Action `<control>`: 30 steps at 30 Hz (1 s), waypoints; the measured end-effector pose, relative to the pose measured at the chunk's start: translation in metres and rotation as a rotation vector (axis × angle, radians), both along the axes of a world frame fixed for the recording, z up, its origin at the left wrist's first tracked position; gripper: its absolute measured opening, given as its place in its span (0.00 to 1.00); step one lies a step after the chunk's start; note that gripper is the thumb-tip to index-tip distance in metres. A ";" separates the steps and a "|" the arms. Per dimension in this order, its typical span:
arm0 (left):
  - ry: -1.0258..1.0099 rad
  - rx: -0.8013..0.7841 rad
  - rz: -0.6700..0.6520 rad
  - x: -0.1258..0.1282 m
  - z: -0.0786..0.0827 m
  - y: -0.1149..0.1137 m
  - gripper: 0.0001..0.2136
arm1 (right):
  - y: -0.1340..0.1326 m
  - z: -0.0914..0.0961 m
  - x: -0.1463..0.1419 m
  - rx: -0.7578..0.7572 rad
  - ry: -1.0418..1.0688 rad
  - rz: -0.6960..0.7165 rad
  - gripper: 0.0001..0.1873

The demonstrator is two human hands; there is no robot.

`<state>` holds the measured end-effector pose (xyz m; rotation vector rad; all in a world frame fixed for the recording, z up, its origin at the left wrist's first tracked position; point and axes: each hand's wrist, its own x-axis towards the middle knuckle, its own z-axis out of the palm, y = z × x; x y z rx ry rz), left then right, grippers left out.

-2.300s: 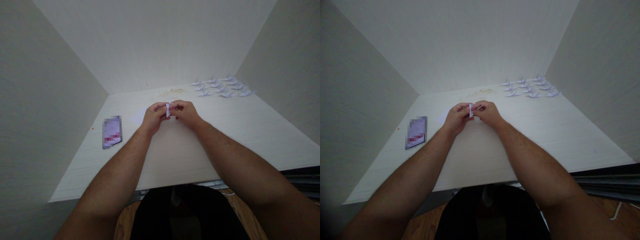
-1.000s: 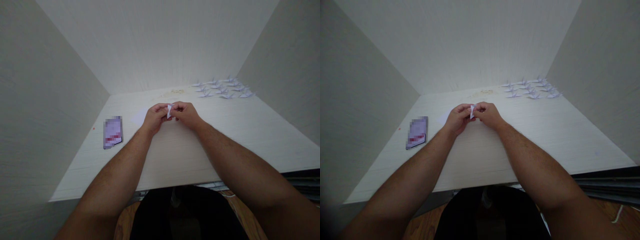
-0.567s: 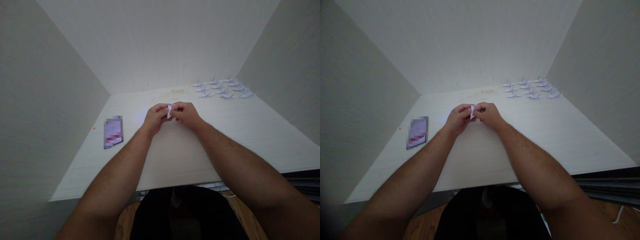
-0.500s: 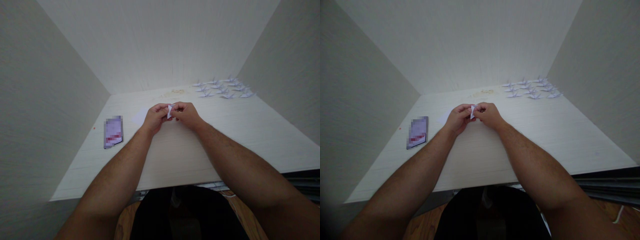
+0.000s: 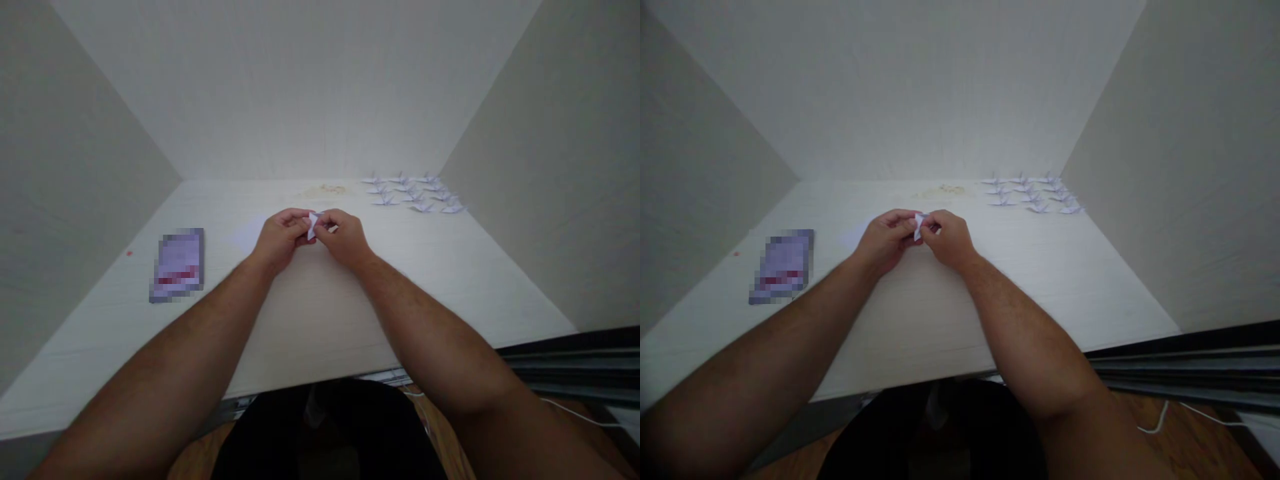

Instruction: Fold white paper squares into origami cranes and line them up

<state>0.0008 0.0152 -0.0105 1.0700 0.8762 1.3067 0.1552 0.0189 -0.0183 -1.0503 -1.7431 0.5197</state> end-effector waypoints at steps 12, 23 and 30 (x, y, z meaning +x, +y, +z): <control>-0.013 0.034 0.022 0.002 -0.003 0.002 0.14 | 0.001 0.002 0.002 -0.020 0.003 0.003 0.03; 0.069 0.088 -0.016 0.001 -0.001 -0.003 0.15 | -0.001 0.003 0.002 -0.164 0.094 0.041 0.05; 0.115 0.128 0.018 0.003 -0.001 -0.004 0.10 | 0.001 0.000 0.002 -0.219 0.132 0.038 0.04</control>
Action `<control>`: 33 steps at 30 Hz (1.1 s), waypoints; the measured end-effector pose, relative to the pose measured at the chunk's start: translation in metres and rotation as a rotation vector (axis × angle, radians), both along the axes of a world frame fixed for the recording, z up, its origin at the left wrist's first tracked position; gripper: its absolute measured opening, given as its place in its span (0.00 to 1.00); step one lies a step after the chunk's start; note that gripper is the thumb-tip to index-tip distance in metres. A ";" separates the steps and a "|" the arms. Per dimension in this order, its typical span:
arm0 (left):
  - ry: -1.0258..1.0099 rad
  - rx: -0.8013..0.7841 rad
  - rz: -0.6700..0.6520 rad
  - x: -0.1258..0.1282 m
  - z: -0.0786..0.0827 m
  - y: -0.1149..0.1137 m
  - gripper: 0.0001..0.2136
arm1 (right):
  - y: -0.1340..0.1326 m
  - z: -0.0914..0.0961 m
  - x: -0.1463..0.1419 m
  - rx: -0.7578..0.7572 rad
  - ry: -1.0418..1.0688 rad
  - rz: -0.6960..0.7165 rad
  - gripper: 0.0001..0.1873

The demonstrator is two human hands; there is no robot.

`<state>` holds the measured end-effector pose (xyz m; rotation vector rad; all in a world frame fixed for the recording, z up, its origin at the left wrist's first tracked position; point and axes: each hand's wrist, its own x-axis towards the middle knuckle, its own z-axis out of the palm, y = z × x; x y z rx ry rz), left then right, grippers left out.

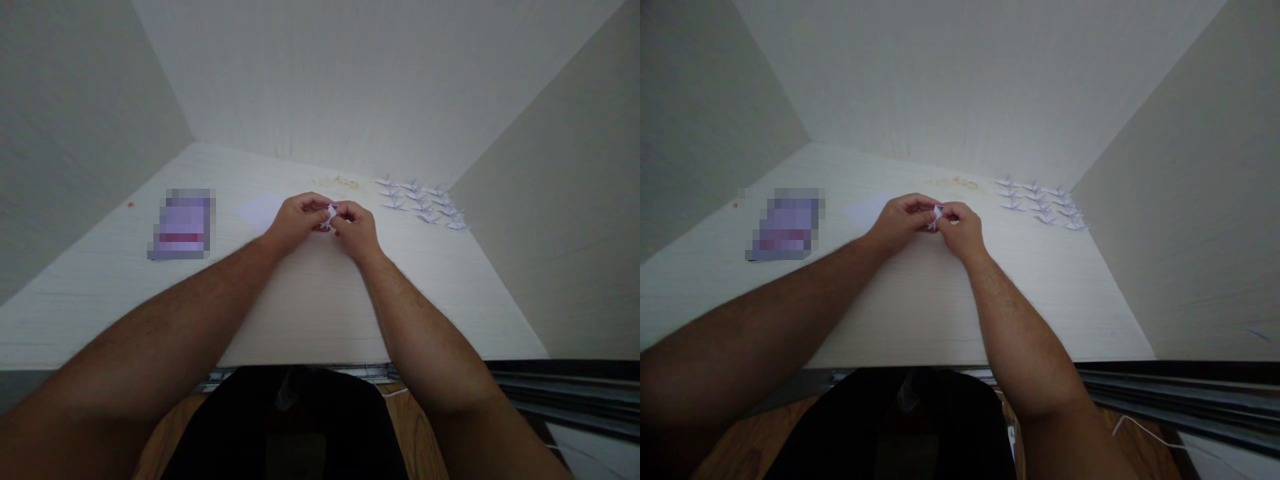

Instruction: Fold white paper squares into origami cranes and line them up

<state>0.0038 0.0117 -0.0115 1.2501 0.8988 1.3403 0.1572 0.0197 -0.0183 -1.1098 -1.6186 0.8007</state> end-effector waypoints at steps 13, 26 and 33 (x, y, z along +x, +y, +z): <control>0.084 0.004 0.082 0.004 0.008 -0.003 0.08 | -0.003 0.004 0.002 0.140 -0.094 -0.189 0.02; -0.109 -0.068 0.134 0.002 0.001 0.006 0.11 | -0.006 0.006 0.002 0.161 -0.198 -0.100 0.15; -0.119 -0.078 0.069 0.002 0.003 0.003 0.13 | -0.005 0.008 0.002 0.240 -0.167 -0.122 0.04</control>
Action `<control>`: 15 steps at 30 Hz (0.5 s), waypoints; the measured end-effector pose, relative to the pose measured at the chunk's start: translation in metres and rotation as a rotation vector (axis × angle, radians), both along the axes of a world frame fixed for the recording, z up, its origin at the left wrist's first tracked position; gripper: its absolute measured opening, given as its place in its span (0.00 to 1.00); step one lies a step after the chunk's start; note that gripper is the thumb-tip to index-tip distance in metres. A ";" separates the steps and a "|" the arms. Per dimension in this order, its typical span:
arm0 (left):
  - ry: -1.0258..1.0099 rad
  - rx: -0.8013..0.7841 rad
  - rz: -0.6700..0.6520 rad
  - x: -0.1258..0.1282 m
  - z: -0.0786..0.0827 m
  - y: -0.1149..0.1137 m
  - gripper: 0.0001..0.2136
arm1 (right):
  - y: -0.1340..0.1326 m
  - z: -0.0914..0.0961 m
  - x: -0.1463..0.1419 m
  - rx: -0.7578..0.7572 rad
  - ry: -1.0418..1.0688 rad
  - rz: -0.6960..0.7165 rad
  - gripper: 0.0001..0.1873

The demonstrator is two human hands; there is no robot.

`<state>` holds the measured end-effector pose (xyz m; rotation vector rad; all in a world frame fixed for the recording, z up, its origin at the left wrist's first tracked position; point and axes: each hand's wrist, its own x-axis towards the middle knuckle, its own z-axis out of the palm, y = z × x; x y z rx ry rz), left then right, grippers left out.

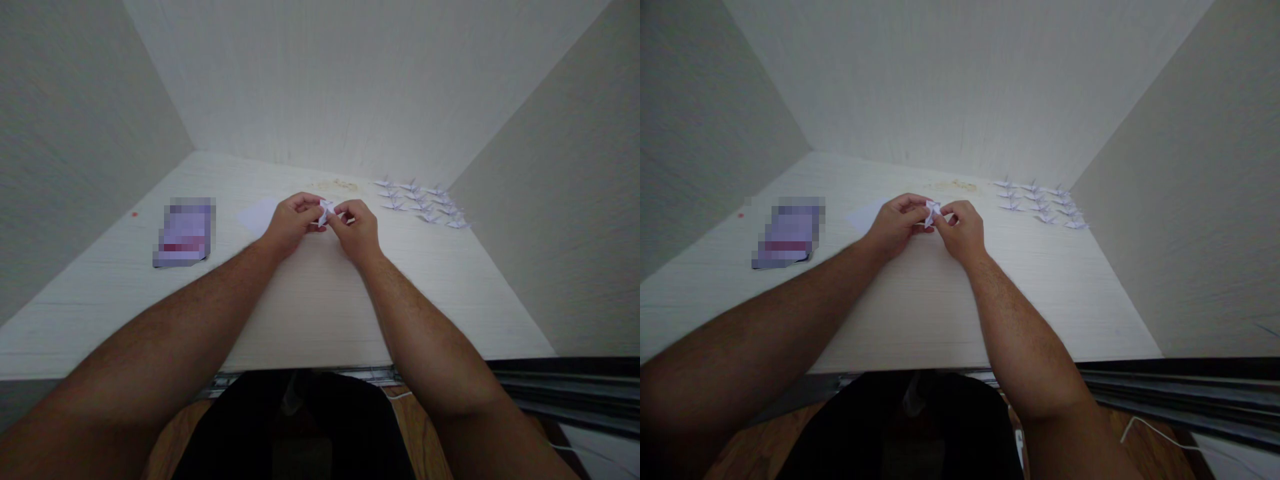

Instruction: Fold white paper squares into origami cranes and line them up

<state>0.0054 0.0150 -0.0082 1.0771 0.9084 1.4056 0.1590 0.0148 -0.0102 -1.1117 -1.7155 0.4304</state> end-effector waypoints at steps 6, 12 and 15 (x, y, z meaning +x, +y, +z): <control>0.029 -0.017 -0.025 -0.001 0.000 -0.001 0.13 | 0.002 -0.003 0.001 0.050 0.027 -0.079 0.04; 0.037 0.002 -0.059 -0.002 -0.003 0.000 0.13 | 0.001 -0.004 0.001 0.018 0.042 -0.110 0.05; 0.043 0.015 -0.064 -0.003 -0.004 -0.001 0.14 | 0.000 -0.004 0.001 0.028 0.039 -0.032 0.06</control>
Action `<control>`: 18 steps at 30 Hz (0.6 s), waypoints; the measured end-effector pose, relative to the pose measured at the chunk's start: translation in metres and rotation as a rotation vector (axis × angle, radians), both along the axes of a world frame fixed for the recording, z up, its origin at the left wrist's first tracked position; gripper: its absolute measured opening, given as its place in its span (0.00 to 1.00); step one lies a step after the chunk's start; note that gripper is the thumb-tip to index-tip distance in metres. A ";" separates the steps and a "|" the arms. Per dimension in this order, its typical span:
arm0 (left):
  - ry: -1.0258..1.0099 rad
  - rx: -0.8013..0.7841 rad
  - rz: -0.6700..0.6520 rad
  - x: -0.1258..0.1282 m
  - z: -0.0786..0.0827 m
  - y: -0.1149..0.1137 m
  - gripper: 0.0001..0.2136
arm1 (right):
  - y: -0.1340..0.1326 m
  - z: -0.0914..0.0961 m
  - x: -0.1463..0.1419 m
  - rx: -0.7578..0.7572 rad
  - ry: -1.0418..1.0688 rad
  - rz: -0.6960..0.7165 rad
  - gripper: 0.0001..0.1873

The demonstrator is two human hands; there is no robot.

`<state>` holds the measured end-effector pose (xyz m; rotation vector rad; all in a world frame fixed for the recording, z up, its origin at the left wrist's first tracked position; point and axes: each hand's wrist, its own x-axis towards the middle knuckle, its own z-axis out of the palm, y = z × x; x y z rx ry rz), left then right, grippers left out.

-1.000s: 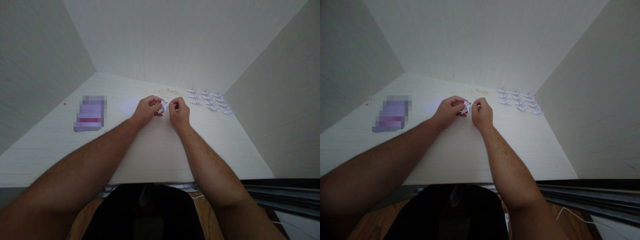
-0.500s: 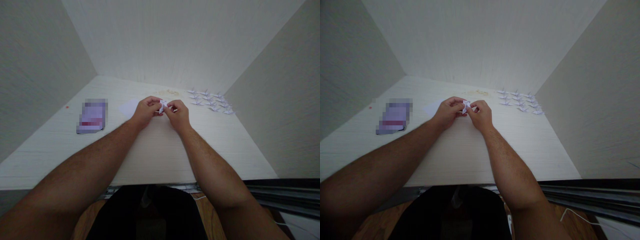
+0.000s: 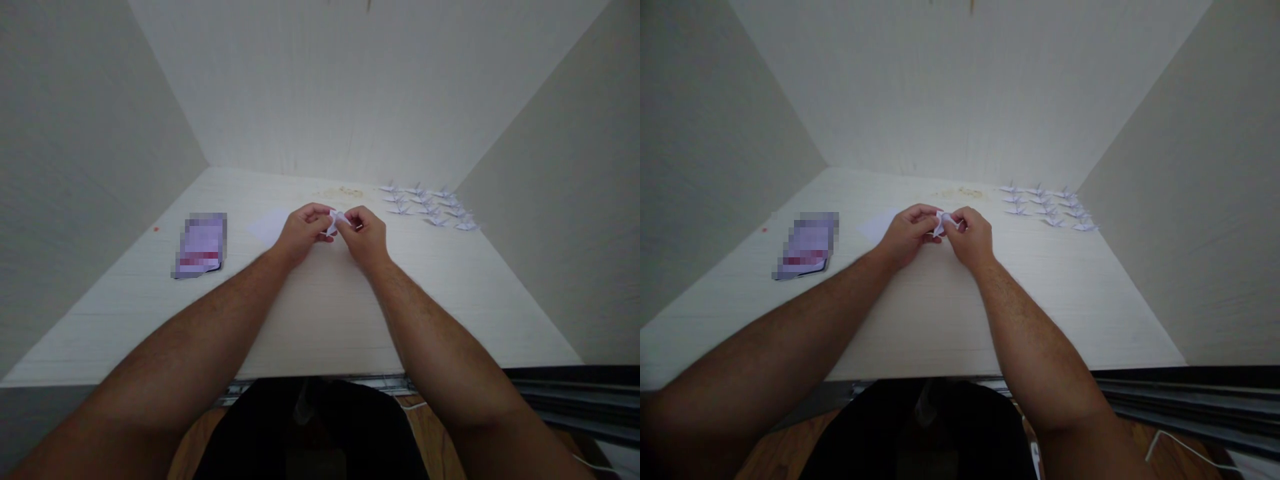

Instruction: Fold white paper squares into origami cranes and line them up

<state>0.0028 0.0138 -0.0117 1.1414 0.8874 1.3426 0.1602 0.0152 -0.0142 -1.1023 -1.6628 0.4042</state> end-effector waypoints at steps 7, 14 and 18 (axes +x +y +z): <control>-0.010 0.019 -0.047 -0.003 -0.002 0.001 0.17 | 0.000 0.002 -0.001 0.090 -0.072 0.016 0.07; 0.000 0.014 -0.040 -0.004 -0.004 0.002 0.19 | 0.003 -0.002 -0.002 0.113 -0.082 0.012 0.05; -0.009 0.003 -0.044 -0.005 -0.003 0.001 0.19 | 0.002 -0.002 -0.001 0.096 -0.097 0.001 0.07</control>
